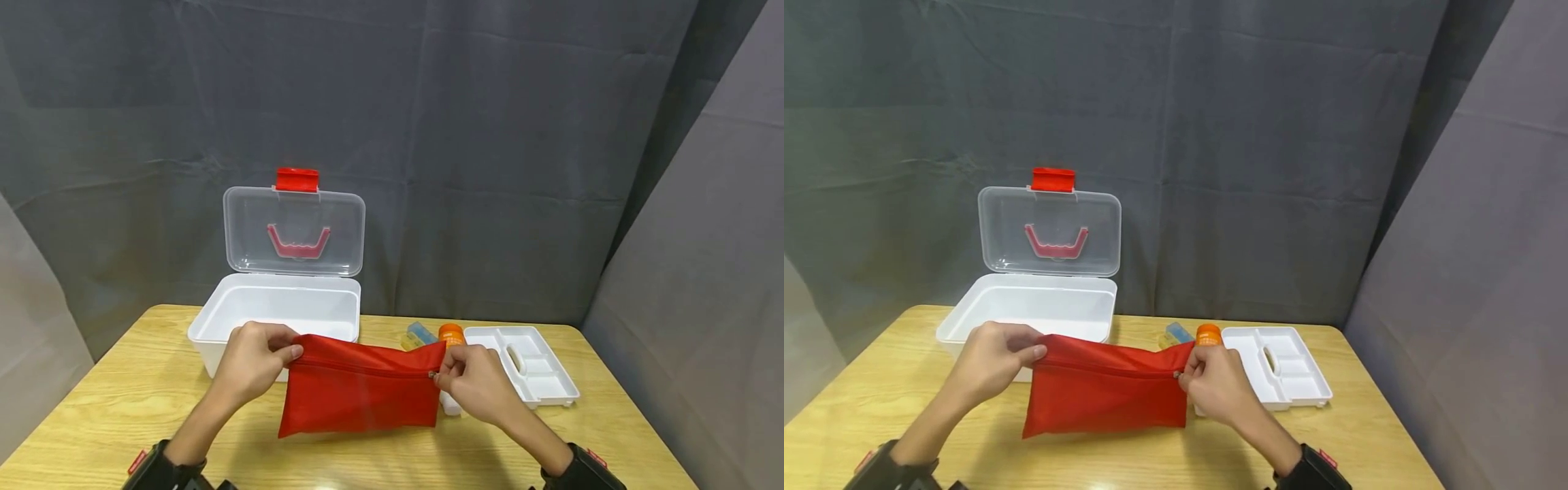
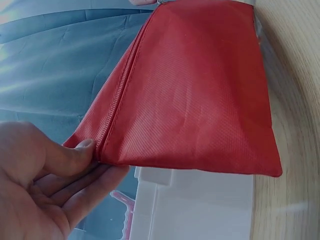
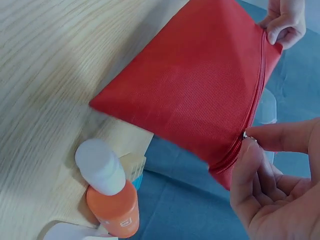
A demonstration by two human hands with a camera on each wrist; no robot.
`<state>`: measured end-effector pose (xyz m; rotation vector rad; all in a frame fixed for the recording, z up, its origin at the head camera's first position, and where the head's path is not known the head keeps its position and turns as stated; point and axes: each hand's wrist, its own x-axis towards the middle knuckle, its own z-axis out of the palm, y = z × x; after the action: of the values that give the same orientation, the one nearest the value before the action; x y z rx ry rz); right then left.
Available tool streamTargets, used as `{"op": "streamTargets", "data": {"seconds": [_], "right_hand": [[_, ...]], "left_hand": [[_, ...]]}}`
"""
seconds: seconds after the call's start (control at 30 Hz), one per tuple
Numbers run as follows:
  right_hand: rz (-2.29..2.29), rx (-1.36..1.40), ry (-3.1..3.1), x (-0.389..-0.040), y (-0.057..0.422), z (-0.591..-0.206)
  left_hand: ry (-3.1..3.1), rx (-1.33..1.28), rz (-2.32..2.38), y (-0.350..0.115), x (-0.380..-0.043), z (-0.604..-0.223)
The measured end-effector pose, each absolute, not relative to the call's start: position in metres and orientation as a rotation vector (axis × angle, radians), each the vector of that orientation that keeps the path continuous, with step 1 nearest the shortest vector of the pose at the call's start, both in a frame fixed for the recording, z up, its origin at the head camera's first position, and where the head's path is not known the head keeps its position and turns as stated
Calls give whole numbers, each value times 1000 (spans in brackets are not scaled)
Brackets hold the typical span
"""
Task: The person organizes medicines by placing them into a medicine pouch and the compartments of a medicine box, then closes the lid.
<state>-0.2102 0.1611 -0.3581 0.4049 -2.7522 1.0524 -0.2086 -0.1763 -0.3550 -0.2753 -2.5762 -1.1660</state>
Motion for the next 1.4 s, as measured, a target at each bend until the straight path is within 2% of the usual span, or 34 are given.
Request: {"op": "streamTargets", "data": {"seconds": [0.63, 0.93, 1.4], "right_hand": [[883, 384, -2739, -222, 179, -374], [675, 481, -2672, -225, 180, -384], [830, 343, -2681, -215, 178, -384]], "left_hand": [[-2569, -232, -1180, -180, -213, -360], [-2553, -253, -1180, -178, -214, -362], [-2568, -227, -1238, -181, -217, -365]]}}
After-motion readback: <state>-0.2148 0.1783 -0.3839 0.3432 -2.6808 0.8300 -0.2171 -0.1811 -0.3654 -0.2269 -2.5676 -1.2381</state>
